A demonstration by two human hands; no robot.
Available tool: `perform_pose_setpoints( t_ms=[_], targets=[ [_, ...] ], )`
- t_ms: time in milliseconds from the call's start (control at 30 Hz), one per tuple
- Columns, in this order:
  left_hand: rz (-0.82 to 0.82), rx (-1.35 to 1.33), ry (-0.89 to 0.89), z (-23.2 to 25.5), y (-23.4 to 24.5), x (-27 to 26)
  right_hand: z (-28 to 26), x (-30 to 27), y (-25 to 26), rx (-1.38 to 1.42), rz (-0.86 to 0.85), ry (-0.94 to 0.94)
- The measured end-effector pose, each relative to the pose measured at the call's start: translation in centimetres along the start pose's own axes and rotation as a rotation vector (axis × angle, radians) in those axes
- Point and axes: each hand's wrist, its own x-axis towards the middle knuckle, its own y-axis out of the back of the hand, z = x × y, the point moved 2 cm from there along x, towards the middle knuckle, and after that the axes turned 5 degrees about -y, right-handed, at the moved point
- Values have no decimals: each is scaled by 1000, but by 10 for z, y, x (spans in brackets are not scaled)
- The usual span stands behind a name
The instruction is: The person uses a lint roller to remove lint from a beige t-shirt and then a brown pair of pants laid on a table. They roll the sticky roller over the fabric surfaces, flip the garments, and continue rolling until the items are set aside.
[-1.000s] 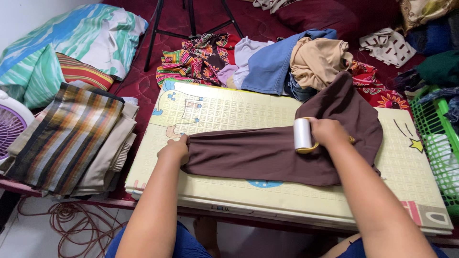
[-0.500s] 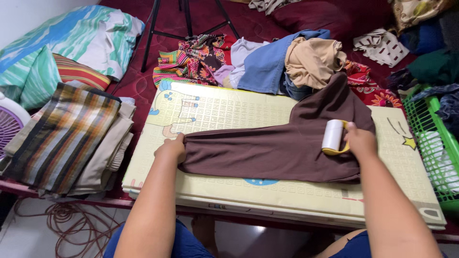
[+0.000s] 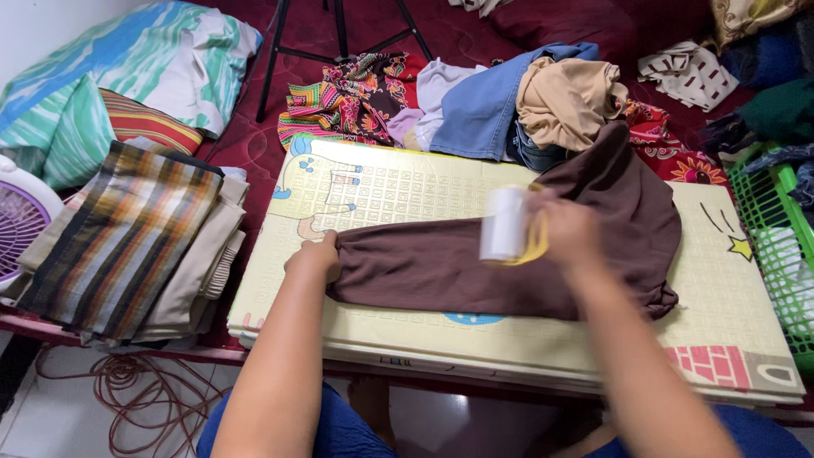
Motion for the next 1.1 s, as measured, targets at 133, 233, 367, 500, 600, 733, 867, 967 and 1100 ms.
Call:
perform_pose_setpoints(
  t_ms=[133, 233, 367, 500, 600, 733, 867, 967, 1100],
  targets=[
    [-6, -8, 29, 3, 1, -4, -197, 15, -33, 104, -329, 183],
    [-40, -13, 60, 6, 1, -5, -261, 30, -43, 353, -741, -411],
    [-51, 9, 50, 4, 0, -6, -244, 24, -42, 385, -754, -425],
    [-9, -1, 28, 1, -1, -3, -156, 5, -28, 301, -790, -469],
    [-8, -2, 33, 3, -1, -3, -80, -20, -6, 182, -779, -526],
    [-16, 5, 45, 3, -1, -2, 14, -57, 23, 31, -785, -681],
    [8, 5, 45, 1, -4, 0, 94, -89, 51, -160, -824, -771],
    [7, 5, 55, 1, -5, -1, 142, -109, 77, -294, -885, -919],
    [30, 4, 61, 4, -5, -3, 174, -140, 95, -309, -809, -1038]
  ],
)
